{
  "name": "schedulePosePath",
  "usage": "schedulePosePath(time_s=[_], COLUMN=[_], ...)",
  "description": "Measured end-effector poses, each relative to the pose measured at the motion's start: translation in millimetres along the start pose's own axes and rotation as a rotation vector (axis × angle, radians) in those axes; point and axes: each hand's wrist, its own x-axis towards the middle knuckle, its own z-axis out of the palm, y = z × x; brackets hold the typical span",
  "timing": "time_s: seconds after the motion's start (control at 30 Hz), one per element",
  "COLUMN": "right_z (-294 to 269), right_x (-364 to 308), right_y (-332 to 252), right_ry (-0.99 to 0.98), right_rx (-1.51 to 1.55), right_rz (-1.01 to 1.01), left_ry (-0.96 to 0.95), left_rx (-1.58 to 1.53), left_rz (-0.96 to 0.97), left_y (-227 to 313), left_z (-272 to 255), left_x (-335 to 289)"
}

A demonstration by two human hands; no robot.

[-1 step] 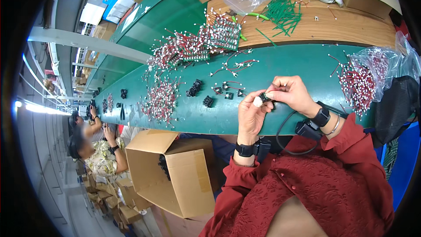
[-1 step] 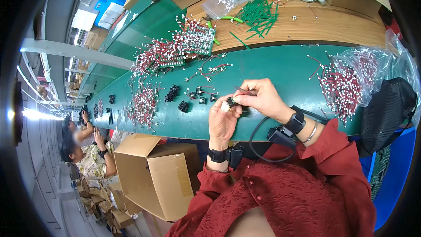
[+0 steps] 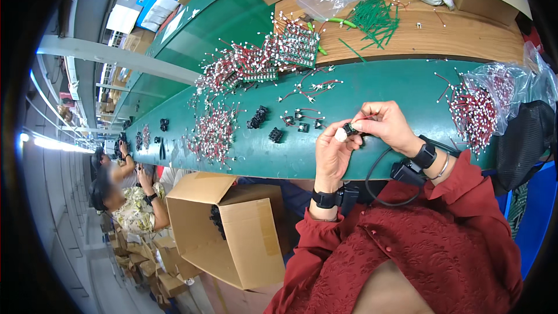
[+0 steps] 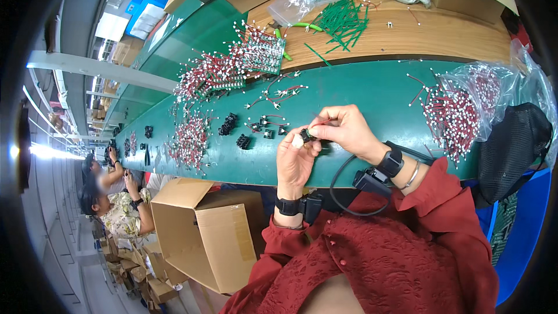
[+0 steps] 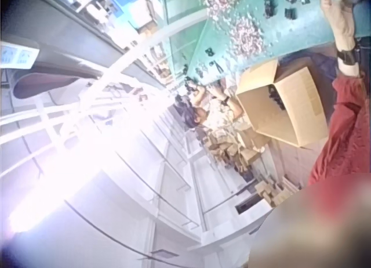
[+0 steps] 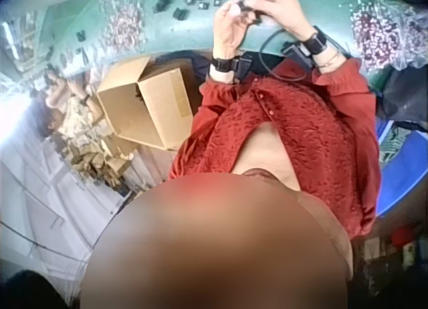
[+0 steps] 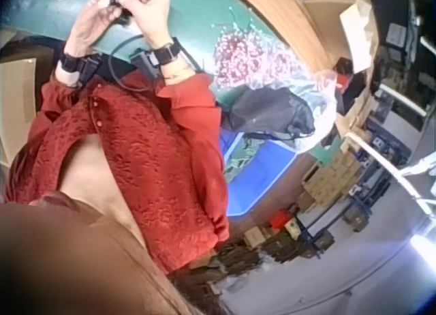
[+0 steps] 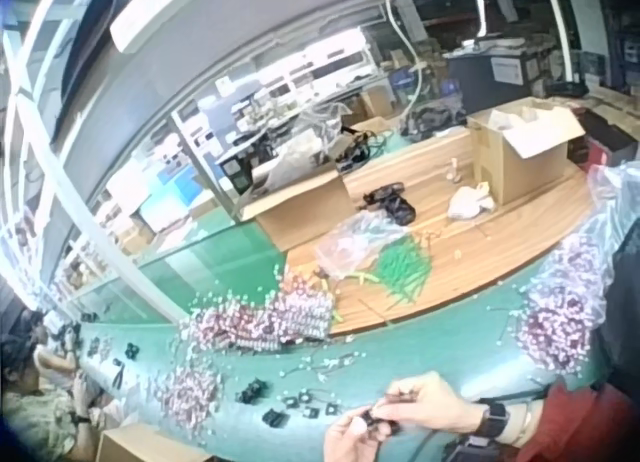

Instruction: The person assembles small electronic components at a workstation, inserting wires into black plastic housings and securing them with a tool. Completed units are placed into a cardboard box. The person handles wires, connectors, and housings throughout the task.

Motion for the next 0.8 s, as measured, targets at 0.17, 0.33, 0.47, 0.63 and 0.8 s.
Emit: schedulePosePath(time_s=[0.17, 0.33, 0.47, 0.63, 0.8], right_z=[-4, 1, 1, 3, 7], right_x=[2, 4, -1, -3, -4], right_y=[1, 5, 1, -2, -10], right_ry=[-0.009, 0.077, 0.059, 0.033, -0.041], right_rx=[0.428, 0.033, -0.684, -0.908, -0.894], right_rz=[0.28, -0.048, -0.471, -0.67, -0.625], left_ry=[0.038, -0.047, 0.056, 0.16, 0.269], left_rx=[-0.007, -0.186, -0.058, 0.096, 0.147], left_rz=[-0.077, -0.053, 0.003, 0.05, 0.106], left_y=[5, 5, 1, -2, 5], left_z=[4, 6, 4, 10, 14], left_x=[0, 1, -1, -2, -1])
